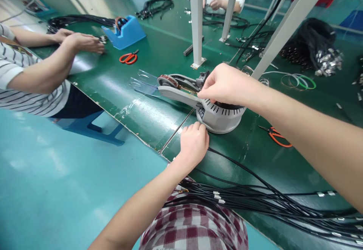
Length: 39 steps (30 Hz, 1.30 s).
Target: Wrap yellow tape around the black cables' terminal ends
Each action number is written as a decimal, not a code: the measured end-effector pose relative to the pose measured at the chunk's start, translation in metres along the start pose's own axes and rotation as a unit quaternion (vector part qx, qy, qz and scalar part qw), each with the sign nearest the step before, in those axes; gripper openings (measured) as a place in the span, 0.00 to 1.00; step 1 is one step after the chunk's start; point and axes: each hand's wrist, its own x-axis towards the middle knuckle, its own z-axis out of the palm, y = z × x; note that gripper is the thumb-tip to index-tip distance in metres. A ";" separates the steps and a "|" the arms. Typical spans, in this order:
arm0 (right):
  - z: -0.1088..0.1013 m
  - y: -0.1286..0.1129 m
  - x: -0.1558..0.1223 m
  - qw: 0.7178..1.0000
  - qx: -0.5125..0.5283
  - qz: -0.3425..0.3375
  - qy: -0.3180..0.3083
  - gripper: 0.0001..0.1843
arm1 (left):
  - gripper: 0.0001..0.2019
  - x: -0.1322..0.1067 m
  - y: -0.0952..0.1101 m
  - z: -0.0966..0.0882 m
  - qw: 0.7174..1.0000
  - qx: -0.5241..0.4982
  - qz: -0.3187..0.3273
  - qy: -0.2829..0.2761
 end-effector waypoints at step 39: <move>0.006 -0.005 -0.009 0.997 0.065 0.051 -0.009 0.14 | 0.03 -0.006 0.011 0.008 0.998 -0.049 0.049 0.001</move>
